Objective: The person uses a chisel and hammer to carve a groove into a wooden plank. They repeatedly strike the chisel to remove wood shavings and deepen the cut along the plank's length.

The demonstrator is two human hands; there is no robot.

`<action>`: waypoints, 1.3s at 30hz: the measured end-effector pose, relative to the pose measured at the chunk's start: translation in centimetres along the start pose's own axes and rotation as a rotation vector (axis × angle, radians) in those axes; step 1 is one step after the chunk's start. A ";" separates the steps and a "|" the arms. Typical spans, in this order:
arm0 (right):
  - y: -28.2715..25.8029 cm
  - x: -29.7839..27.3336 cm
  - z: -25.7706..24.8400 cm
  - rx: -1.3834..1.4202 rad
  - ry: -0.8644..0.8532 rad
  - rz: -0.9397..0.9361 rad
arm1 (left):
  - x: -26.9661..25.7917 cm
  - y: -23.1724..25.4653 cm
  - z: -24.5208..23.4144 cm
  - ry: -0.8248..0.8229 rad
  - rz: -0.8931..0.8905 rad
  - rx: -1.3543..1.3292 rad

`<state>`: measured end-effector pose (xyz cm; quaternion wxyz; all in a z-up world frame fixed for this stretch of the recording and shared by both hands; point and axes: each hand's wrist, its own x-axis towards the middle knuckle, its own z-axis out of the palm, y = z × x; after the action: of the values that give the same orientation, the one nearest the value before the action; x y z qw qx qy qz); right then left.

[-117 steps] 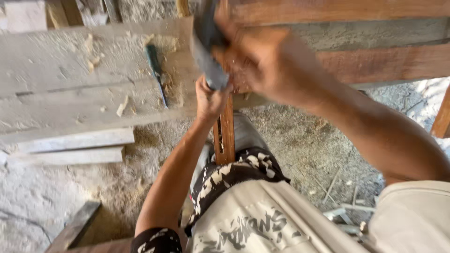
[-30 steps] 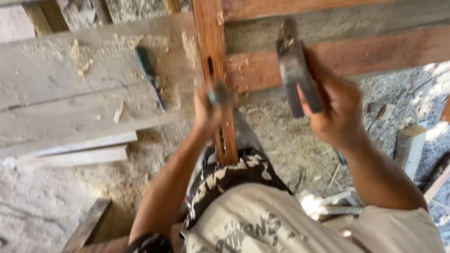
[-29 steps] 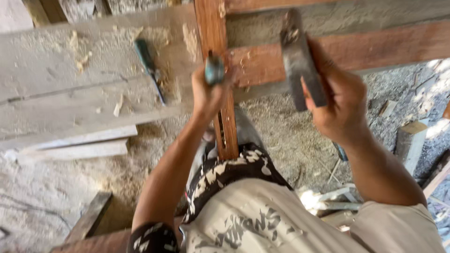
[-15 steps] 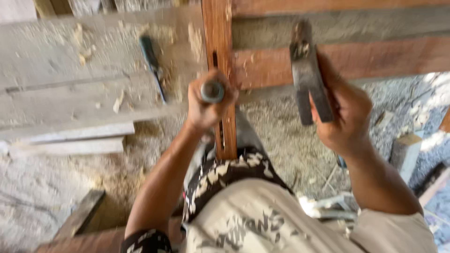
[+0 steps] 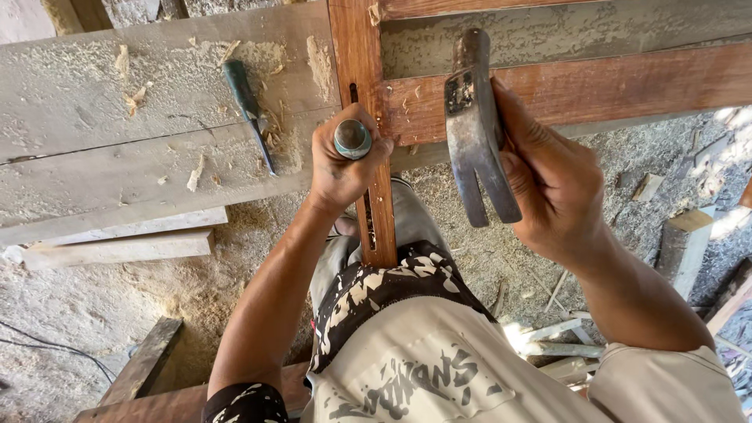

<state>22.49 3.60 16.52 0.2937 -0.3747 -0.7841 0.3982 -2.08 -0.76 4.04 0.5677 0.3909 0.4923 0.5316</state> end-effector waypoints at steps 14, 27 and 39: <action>-6.0 10.2 1.0 -0.480 -0.156 -0.194 | 2.0 -3.6 0.6 -0.045 -0.044 -0.043; 1.6 11.7 2.4 -0.314 -0.471 -0.047 | 4.3 -4.8 -0.3 -0.015 -0.014 -0.245; 3.0 13.0 2.9 -0.520 -0.472 -0.119 | 7.1 -5.9 -0.1 0.040 0.100 -0.027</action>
<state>14.24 14.35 14.65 0.0219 -0.2883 -0.9259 0.2433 -1.22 5.47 -2.66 0.5357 0.3967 0.4759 0.5737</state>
